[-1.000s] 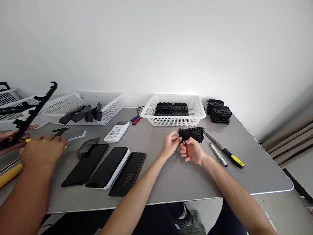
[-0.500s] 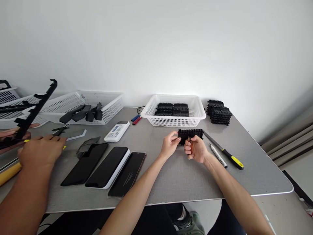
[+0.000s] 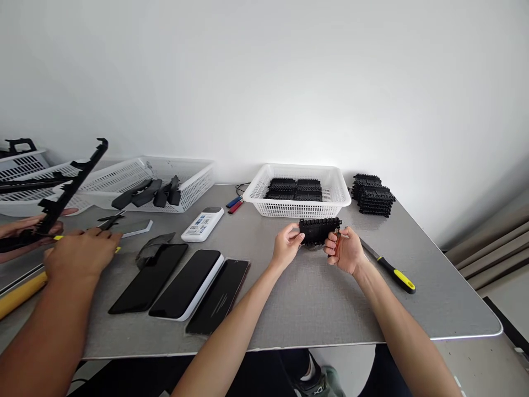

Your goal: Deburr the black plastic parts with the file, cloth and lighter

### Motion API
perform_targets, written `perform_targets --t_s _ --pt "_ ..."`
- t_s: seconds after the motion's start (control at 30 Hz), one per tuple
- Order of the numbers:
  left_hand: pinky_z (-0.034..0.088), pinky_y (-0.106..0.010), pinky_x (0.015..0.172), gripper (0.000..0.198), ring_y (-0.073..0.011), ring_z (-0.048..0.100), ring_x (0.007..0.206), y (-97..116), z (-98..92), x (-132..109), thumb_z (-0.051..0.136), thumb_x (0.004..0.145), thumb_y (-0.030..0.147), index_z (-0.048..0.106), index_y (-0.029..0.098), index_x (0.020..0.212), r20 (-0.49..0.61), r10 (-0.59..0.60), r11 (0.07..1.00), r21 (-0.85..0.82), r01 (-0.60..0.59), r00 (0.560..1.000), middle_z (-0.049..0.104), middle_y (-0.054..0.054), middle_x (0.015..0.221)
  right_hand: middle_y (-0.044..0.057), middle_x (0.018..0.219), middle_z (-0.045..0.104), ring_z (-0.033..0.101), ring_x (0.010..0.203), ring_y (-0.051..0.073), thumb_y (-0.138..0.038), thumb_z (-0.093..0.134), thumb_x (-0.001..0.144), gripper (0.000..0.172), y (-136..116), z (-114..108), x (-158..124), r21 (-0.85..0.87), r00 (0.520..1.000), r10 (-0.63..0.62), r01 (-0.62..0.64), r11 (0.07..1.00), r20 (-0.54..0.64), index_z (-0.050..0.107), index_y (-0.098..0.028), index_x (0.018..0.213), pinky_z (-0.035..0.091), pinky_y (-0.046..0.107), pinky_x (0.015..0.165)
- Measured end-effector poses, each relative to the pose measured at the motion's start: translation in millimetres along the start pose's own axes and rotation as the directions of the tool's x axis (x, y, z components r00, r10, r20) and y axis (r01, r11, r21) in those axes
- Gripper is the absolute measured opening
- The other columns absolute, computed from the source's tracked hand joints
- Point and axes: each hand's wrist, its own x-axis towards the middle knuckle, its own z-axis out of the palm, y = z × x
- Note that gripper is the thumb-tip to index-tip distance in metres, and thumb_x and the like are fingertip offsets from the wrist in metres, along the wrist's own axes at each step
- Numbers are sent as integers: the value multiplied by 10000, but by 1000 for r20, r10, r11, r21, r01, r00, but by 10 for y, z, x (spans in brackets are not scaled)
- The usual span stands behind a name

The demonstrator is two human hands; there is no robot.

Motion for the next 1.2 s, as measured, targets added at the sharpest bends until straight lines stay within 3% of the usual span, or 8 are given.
perform_targets --t_s 0.47,0.6,0.7,0.77,0.83,0.97,1.07,1.2 --pt "483 -242 584 92 -139 623 563 137 162 -142 612 816 249 621 205 896 28 45 998 41 -47 999 682 19 638 -46 623 309 229 508 93 -418 453 704 215 306 213 75 -273 986 142 -115 955 82 389 -215 679 95 205 450" --pt "498 -244 595 117 -149 645 579 105 152 -113 643 785 249 608 204 887 -29 -31 999 -36 30 999 674 20 611 -34 665 373 293 538 98 -459 535 724 262 277 242 12 -343 992 37 6 939 119 479 -204 737 158 207 453" --pt "513 -248 575 186 -157 659 596 44 126 -63 660 761 269 566 204 908 -98 -123 985 -136 109 987 677 13 642 -43 673 378 312 556 98 -456 638 713 292 259 238 -4 -382 982 -175 189 905 70 488 -210 764 180 215 463" --pt "523 -250 564 244 -158 663 603 2 102 -31 675 743 293 523 212 916 -135 -185 965 -213 154 973 676 12 671 -67 654 334 274 547 90 -418 705 689 332 262 216 15 -411 920 -392 353 840 -9 443 -226 755 169 222 471" --pt "546 -267 589 305 -158 673 622 -31 81 -5 687 727 310 478 221 931 -154 -236 939 -290 184 960 673 18 700 -83 649 309 244 544 88 -395 734 685 368 273 183 49 -450 799 -594 499 741 -93 413 -240 781 178 230 481" --pt "595 -347 706 463 -168 705 721 -53 77 11 723 673 275 416 237 1018 -129 -292 884 -415 215 948 700 0 840 -97 657 354 287 548 101 -412 728 727 418 307 119 124 -537 609 -773 599 594 -174 457 -262 1009 235 238 496" --pt "606 -381 758 565 -186 713 817 -33 104 -4 777 629 248 409 242 1059 -88 -294 863 -453 224 952 691 -5 901 -97 633 366 310 542 107 -472 711 751 457 353 104 175 -597 618 -771 564 570 -152 528 -224 1090 264 245 495" --pt "625 -399 733 676 -216 710 856 6 137 -35 859 573 266 444 234 1106 -25 -270 868 -439 232 962 685 -22 949 -69 613 394 334 568 110 -508 685 765 361 412 106 228 -661 644 -759 528 533 -97 611 -175 885 285 256 520"
